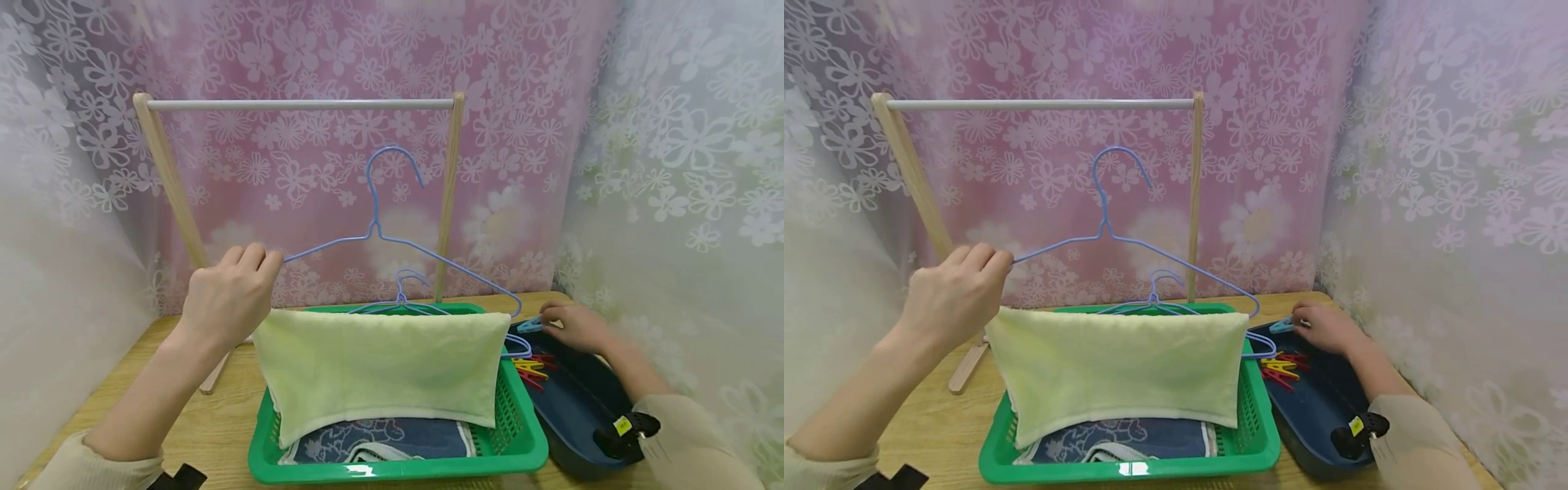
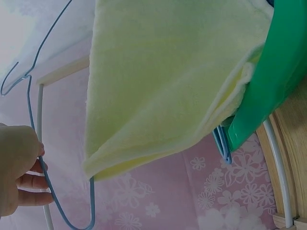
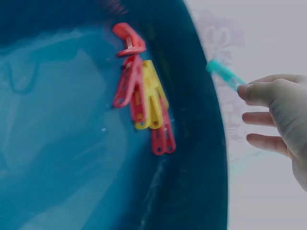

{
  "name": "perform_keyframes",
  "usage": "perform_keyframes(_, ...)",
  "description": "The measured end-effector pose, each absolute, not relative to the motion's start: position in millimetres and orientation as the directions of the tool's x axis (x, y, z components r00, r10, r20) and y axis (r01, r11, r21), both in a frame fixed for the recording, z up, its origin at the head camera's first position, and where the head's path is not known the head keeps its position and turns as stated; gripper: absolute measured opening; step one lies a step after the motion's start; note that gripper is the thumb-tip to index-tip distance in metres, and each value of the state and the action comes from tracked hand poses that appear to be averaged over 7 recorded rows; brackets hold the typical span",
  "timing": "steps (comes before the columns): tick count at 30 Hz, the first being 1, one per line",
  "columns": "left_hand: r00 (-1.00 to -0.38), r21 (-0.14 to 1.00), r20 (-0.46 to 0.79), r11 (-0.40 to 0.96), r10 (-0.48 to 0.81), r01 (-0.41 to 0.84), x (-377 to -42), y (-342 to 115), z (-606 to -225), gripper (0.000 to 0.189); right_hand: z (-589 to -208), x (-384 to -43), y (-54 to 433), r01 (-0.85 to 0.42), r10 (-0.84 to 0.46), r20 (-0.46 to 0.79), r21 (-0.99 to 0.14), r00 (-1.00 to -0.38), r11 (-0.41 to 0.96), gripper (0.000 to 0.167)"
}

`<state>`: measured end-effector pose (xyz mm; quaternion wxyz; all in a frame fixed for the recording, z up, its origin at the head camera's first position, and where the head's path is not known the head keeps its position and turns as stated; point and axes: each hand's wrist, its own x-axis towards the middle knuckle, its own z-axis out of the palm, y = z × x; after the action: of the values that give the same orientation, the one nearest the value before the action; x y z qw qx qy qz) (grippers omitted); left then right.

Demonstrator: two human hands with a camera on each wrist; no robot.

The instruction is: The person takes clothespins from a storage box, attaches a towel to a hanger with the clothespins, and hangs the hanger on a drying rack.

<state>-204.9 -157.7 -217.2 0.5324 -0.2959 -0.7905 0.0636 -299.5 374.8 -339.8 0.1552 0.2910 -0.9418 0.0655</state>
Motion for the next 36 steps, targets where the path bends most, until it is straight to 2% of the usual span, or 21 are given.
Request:
perform_keyframes(6,-0.24,-0.409,0.815,0.817,0.527,0.407,-209.8,-160.1,-217.5,0.004,-321.5,-289.2,381.2,-0.541,-0.472,0.351,-0.129,-0.809,0.831,0.005)
perform_keyframes(9,-0.245,-0.393,0.821,0.823,0.515,0.411,-211.6,-161.7,-217.7,0.004,-312.1,-282.5,383.1,-0.531,-0.445,0.41,-0.123,-0.796,0.838,0.005)
perform_keyframes(14,-0.266,-0.356,0.831,0.835,0.488,0.419,-213.2,-163.3,-218.6,0.006,-296.8,-272.8,381.1,-0.557,-0.449,0.522,-0.062,-0.725,0.828,0.01)
perform_keyframes(20,-0.282,-0.337,0.831,0.837,0.48,0.43,-214.4,-164.0,-219.7,0.005,-282.7,-263.8,372.1,-0.575,-0.442,0.576,-0.062,-0.688,0.816,0.011)
perform_keyframes(30,-0.274,-0.331,0.835,0.833,0.478,0.444,-216.0,-165.4,-222.0,0.006,-265.1,-254.5,352.5,-0.62,-0.456,0.671,-0.007,-0.584,0.785,0.016)
perform_keyframes(36,-0.255,-0.337,0.84,0.829,0.479,0.447,-217.0,-165.3,-222.7,0.005,-257.4,-248.8,340.7,-0.666,-0.502,0.704,0.055,-0.503,0.744,0.027)
